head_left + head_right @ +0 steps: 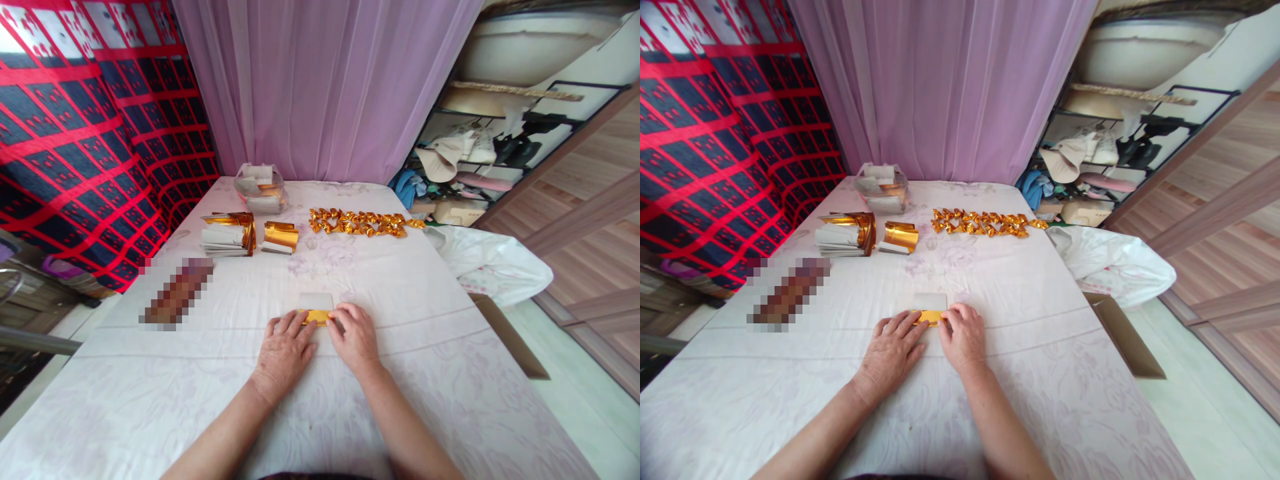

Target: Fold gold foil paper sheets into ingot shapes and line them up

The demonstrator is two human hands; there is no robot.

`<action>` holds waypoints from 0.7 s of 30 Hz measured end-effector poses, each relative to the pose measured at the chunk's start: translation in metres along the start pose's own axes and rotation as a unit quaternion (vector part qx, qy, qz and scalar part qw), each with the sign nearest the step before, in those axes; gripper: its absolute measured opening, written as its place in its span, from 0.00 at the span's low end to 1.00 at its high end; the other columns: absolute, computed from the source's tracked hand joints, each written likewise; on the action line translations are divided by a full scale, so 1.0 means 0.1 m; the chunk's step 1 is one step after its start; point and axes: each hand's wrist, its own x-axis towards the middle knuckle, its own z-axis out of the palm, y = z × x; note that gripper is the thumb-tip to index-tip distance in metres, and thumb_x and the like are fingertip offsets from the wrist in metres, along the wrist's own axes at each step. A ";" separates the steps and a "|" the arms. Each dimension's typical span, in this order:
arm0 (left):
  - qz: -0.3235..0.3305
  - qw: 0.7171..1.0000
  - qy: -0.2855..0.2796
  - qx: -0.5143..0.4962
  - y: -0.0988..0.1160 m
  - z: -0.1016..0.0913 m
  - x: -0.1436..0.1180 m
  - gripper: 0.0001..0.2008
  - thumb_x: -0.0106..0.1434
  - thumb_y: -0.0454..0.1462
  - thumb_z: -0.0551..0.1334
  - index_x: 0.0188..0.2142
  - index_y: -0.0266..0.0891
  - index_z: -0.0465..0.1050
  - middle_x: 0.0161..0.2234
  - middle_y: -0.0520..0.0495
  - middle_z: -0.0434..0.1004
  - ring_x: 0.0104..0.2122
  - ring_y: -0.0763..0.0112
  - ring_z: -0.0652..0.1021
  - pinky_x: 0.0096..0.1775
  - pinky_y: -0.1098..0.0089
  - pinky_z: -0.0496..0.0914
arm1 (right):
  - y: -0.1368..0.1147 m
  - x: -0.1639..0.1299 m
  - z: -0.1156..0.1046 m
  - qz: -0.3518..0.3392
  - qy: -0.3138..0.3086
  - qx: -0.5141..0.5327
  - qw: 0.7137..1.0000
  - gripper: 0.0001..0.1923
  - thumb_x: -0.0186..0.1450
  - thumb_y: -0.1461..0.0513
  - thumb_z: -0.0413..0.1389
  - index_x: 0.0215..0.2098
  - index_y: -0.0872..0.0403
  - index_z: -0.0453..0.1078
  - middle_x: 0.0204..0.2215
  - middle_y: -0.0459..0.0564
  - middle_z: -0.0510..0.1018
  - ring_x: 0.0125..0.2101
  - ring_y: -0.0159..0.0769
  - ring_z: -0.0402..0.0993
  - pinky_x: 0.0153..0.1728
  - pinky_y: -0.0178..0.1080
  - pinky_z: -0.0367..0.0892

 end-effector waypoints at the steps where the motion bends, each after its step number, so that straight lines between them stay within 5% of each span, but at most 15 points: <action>1: -0.001 1.000 -0.003 -0.002 0.00 0.00 0.00 0.18 0.67 0.42 0.58 0.56 0.47 0.69 0.59 0.49 0.70 0.57 0.56 0.69 0.53 0.52 0.63 | -0.01 0.00 0.00 0.003 -0.001 -0.003 1.000 0.04 0.63 0.62 0.56 0.35 0.51 0.74 0.38 0.50 0.75 0.40 0.39 0.69 0.44 0.41 0.62; 11: -0.005 1.000 -0.010 0.003 0.00 0.01 0.01 0.19 0.67 0.43 0.59 0.57 0.49 0.68 0.59 0.51 0.70 0.57 0.57 0.68 0.53 0.53 0.63 | -0.15 0.07 -0.02 0.063 -0.032 -0.051 0.996 0.05 0.59 0.59 0.62 0.34 0.51 0.72 0.37 0.49 0.74 0.39 0.40 0.68 0.39 0.40 0.57; 21: 0.000 1.000 -0.004 0.008 -0.02 0.02 0.00 0.18 0.68 0.45 0.56 0.56 0.49 0.69 0.59 0.50 0.70 0.57 0.58 0.68 0.53 0.54 0.63 | 0.04 0.06 -0.02 0.044 -0.065 0.015 0.997 0.04 0.60 0.61 0.61 0.35 0.50 0.73 0.39 0.49 0.75 0.41 0.40 0.70 0.44 0.41 0.62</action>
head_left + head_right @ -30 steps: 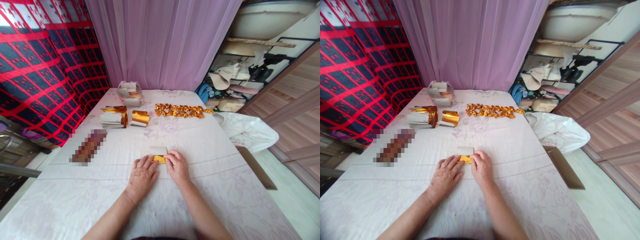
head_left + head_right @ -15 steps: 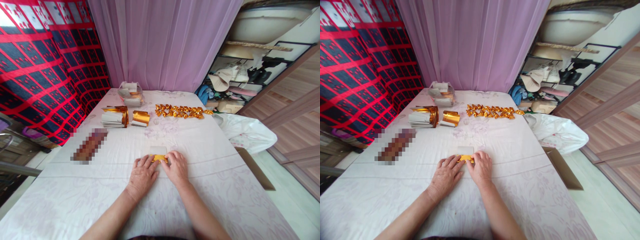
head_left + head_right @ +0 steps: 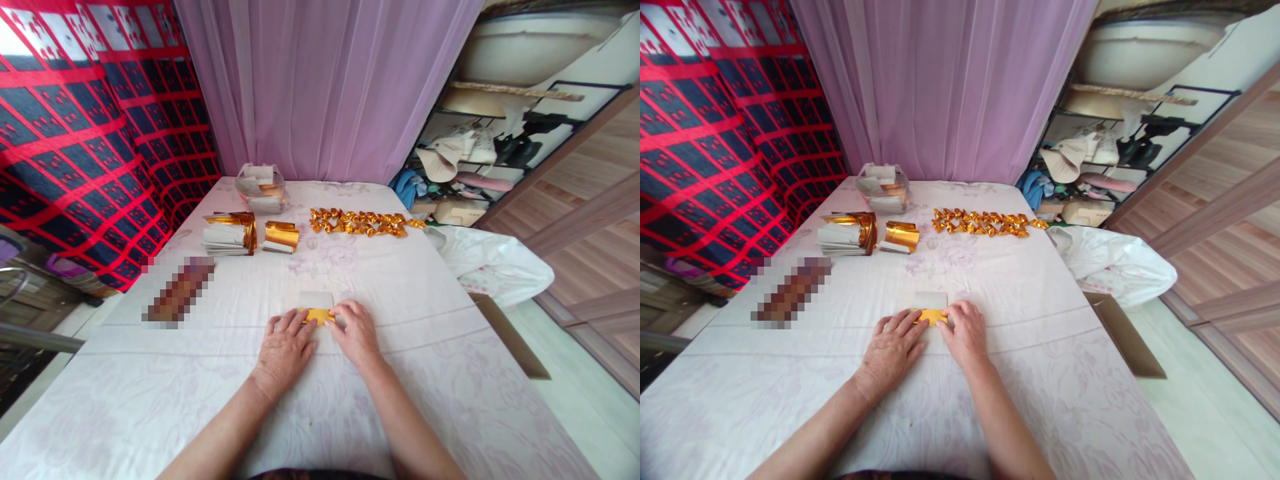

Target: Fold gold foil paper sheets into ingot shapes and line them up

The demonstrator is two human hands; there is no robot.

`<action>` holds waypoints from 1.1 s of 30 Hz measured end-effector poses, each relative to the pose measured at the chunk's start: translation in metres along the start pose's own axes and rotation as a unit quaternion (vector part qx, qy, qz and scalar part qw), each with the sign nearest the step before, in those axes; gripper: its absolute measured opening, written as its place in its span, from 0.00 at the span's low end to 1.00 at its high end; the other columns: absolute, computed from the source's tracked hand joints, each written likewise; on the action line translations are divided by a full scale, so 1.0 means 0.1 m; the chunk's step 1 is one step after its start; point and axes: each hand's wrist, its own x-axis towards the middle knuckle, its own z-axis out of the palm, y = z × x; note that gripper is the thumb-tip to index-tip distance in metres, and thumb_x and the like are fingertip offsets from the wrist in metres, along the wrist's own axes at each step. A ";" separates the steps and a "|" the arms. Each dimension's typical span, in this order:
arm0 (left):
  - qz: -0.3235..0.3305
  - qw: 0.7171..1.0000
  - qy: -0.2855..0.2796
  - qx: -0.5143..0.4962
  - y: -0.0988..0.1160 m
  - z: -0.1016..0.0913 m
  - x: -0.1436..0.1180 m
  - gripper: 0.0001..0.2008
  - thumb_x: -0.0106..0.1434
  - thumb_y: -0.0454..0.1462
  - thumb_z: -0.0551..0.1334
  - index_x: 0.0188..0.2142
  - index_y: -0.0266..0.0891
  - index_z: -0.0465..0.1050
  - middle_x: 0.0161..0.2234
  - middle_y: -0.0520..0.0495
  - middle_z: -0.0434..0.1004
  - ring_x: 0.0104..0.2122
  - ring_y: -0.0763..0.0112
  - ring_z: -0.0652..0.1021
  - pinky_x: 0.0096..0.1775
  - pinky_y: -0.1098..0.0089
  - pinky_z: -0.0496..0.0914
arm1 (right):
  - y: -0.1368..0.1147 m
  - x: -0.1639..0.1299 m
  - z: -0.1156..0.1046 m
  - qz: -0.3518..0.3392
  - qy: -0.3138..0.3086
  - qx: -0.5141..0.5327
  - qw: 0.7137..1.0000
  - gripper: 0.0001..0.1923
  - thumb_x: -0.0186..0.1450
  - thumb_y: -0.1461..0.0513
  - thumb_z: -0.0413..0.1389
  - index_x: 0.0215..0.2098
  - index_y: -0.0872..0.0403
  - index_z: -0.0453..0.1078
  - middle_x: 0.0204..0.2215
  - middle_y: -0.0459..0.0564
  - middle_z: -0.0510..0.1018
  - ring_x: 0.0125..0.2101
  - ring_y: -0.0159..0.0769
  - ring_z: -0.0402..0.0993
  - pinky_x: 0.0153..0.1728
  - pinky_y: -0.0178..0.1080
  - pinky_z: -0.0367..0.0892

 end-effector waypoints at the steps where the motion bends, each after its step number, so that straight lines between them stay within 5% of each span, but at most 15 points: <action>1: 0.001 1.000 0.000 0.001 0.00 0.00 0.00 0.18 0.68 0.45 0.56 0.56 0.49 0.69 0.59 0.50 0.70 0.57 0.58 0.68 0.53 0.54 0.62 | 0.03 0.01 0.00 -0.003 -0.004 0.009 1.000 0.05 0.60 0.62 0.61 0.35 0.50 0.73 0.39 0.49 0.75 0.41 0.40 0.70 0.44 0.41 0.63; 9: 0.018 1.000 -0.003 0.014 -0.02 -0.01 0.00 0.19 0.69 0.44 0.54 0.57 0.48 0.68 0.60 0.49 0.69 0.57 0.57 0.68 0.53 0.53 0.62 | 0.16 0.06 -0.03 -0.022 -0.049 0.068 0.996 0.12 0.58 0.67 0.59 0.40 0.50 0.74 0.40 0.49 0.75 0.42 0.39 0.72 0.47 0.42 0.66; 21: 0.028 0.995 -0.074 0.057 0.05 -0.18 0.10 0.17 0.69 0.43 0.56 0.57 0.55 0.68 0.60 0.45 0.68 0.57 0.53 0.69 0.49 0.49 0.66 | 0.16 0.03 0.00 -0.034 -0.021 0.061 0.997 0.12 0.59 0.66 0.59 0.41 0.50 0.75 0.41 0.50 0.75 0.43 0.40 0.72 0.48 0.43 0.66; 33: 0.072 0.995 -0.064 0.032 -0.19 -0.13 0.06 0.17 0.69 0.43 0.56 0.57 0.51 0.68 0.60 0.50 0.69 0.58 0.60 0.69 0.51 0.57 0.66 | 0.16 0.04 0.01 -0.031 -0.028 0.055 0.998 0.13 0.58 0.67 0.59 0.41 0.50 0.75 0.41 0.50 0.75 0.43 0.39 0.72 0.47 0.43 0.67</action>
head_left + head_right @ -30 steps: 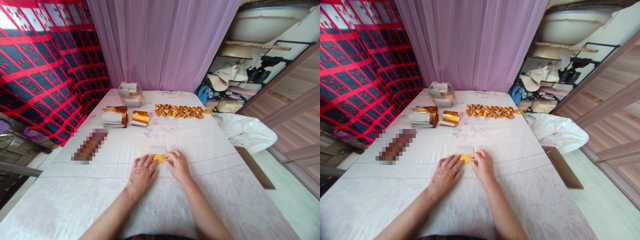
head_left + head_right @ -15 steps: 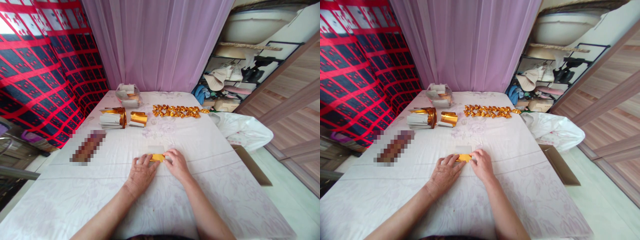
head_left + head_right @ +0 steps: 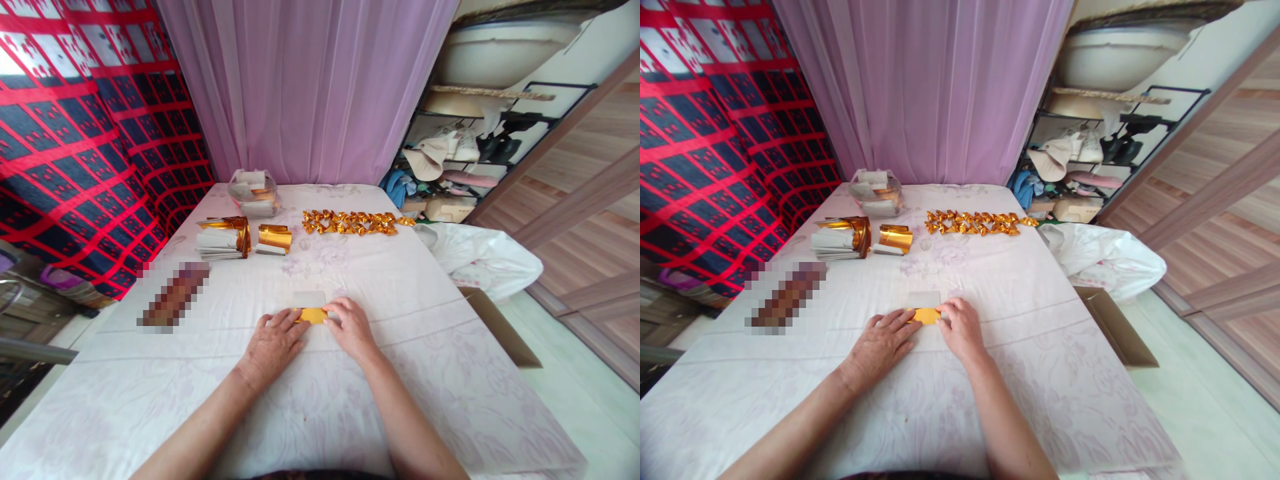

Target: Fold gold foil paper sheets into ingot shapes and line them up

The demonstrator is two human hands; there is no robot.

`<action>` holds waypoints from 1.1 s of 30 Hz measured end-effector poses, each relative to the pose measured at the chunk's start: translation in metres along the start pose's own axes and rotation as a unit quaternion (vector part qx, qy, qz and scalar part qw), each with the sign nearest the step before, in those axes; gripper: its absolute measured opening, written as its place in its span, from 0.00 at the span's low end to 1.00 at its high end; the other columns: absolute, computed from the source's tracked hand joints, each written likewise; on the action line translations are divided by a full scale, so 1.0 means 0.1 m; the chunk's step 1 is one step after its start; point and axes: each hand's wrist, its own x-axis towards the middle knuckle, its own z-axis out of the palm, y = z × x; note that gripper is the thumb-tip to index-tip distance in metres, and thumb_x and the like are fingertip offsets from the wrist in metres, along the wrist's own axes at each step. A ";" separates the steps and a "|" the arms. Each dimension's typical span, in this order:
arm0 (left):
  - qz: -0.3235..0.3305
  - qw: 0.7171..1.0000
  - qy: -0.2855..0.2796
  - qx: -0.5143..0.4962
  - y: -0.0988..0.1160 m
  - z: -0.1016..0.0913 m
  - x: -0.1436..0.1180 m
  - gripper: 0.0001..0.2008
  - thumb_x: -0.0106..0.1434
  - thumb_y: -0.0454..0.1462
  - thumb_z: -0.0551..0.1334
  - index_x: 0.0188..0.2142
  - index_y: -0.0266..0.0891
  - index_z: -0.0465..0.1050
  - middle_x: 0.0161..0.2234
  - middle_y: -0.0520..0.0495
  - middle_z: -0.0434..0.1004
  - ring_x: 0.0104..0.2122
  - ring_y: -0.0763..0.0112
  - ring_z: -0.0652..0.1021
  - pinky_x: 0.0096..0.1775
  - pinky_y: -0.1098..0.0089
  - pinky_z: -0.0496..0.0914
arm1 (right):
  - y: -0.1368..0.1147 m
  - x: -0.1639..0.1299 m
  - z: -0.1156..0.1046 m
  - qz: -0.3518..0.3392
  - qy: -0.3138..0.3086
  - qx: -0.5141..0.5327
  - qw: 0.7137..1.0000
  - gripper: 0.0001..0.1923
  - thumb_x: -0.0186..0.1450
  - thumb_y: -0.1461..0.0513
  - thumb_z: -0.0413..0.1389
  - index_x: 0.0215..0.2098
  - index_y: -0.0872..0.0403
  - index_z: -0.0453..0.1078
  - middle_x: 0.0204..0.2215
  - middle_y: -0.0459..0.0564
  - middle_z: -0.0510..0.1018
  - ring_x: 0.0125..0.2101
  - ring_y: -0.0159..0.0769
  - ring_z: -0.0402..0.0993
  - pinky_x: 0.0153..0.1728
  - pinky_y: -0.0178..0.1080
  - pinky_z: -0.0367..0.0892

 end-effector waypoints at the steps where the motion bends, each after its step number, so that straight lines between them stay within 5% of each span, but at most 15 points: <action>1: 0.005 1.000 0.003 -0.001 -0.02 0.01 -0.01 0.18 0.69 0.43 0.56 0.57 0.51 0.68 0.60 0.50 0.69 0.58 0.60 0.69 0.51 0.58 0.65 | 0.00 0.00 0.00 0.003 -0.003 0.000 1.000 0.13 0.58 0.67 0.59 0.41 0.50 0.75 0.41 0.50 0.75 0.43 0.40 0.72 0.47 0.43 0.67; 20: 0.061 0.998 -0.003 0.005 -0.35 0.04 -0.14 0.20 0.72 0.47 0.50 0.59 0.50 0.65 0.61 0.52 0.68 0.60 0.62 0.67 0.53 0.61 0.61 | -0.01 0.01 -0.01 0.015 -0.009 0.003 1.000 0.14 0.57 0.67 0.60 0.42 0.50 0.76 0.41 0.50 0.75 0.44 0.40 0.72 0.47 0.43 0.67; 33: 0.065 0.995 0.052 0.055 -0.25 0.02 -0.13 0.17 0.70 0.45 0.53 0.56 0.50 0.70 0.59 0.51 0.70 0.60 0.61 0.66 0.57 0.59 0.59 | -0.11 -0.01 -0.04 0.010 0.003 -0.030 1.000 0.11 0.60 0.66 0.57 0.41 0.50 0.74 0.41 0.50 0.75 0.43 0.39 0.71 0.46 0.42 0.64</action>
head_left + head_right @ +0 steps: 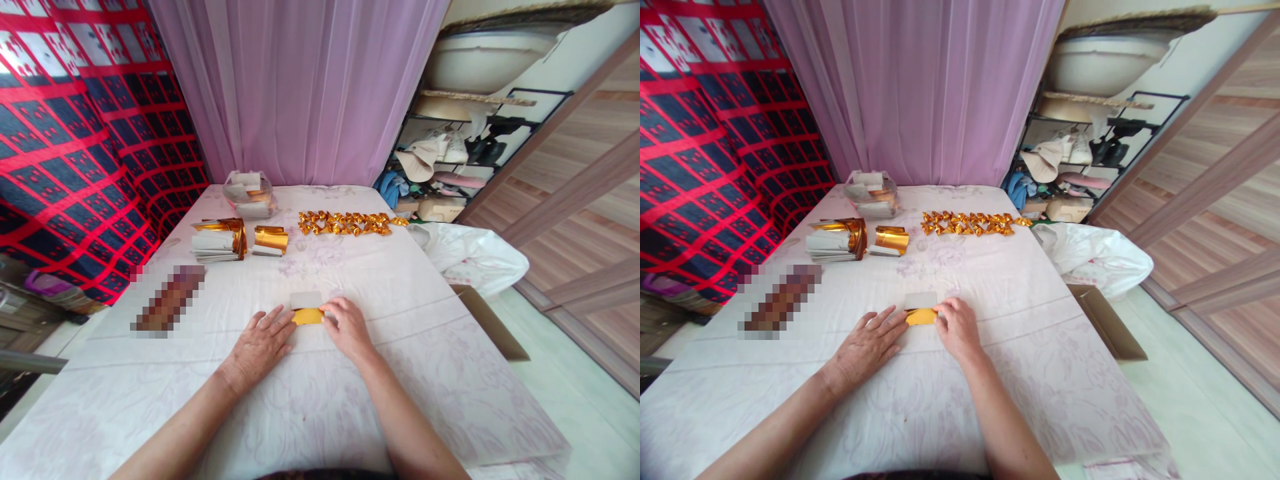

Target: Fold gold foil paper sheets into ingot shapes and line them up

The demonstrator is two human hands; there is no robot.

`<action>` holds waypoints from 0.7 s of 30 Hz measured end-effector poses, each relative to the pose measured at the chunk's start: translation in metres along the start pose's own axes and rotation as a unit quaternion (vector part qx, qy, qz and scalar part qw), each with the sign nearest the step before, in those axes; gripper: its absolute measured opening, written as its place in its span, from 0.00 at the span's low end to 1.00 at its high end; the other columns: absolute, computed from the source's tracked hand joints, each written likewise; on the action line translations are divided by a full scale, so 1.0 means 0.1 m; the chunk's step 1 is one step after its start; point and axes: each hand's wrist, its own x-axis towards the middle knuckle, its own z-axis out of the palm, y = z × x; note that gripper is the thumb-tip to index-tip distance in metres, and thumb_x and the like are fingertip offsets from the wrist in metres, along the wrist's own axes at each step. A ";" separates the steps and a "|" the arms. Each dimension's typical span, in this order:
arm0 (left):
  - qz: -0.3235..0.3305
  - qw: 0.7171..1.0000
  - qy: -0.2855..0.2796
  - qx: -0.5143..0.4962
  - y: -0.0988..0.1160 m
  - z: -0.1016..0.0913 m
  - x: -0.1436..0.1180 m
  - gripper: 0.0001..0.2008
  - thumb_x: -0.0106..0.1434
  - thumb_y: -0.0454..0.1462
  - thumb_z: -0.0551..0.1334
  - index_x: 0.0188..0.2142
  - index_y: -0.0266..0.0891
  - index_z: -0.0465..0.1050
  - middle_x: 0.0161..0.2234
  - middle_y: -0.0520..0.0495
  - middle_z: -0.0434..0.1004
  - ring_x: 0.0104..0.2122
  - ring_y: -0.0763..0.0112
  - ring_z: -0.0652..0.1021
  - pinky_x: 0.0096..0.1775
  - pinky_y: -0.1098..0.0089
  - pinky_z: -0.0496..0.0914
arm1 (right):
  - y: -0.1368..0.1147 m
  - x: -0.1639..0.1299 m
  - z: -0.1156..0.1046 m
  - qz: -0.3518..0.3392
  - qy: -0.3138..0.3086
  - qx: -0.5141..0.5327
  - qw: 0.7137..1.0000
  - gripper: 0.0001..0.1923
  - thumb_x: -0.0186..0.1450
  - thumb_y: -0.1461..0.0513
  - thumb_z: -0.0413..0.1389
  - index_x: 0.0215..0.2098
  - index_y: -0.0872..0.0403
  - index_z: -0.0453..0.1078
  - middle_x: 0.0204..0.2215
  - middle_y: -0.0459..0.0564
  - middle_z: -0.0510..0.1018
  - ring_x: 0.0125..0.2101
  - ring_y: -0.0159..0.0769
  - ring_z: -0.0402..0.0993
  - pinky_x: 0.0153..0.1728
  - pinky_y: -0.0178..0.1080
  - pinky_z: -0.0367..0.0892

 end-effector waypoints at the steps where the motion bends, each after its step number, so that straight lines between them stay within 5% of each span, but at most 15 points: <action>1: 0.001 1.000 0.002 -0.004 0.00 0.01 -0.01 0.18 0.70 0.45 0.53 0.56 0.50 0.70 0.59 0.51 0.71 0.60 0.61 0.67 0.57 0.59 0.59 | -0.05 0.00 0.00 0.010 0.003 -0.014 1.000 0.09 0.61 0.65 0.56 0.40 0.50 0.74 0.40 0.50 0.75 0.43 0.40 0.71 0.46 0.42 0.64; 9: -0.021 1.000 0.005 -0.021 0.06 -0.02 0.01 0.17 0.69 0.42 0.55 0.55 0.47 0.70 0.56 0.49 0.73 0.58 0.58 0.69 0.59 0.53 0.58 | -0.41 -0.02 0.10 0.092 0.042 -0.118 0.988 0.18 0.58 0.49 0.62 0.39 0.52 0.69 0.39 0.56 0.73 0.42 0.49 0.67 0.41 0.47 0.60; 21: -0.032 0.999 0.030 -0.031 0.09 -0.01 0.02 0.15 0.68 0.40 0.56 0.53 0.46 0.71 0.55 0.48 0.75 0.57 0.58 0.71 0.58 0.52 0.59 | -0.23 -0.02 0.07 0.081 0.028 -0.074 0.994 0.13 0.58 0.56 0.63 0.39 0.49 0.71 0.41 0.51 0.74 0.43 0.44 0.68 0.42 0.43 0.61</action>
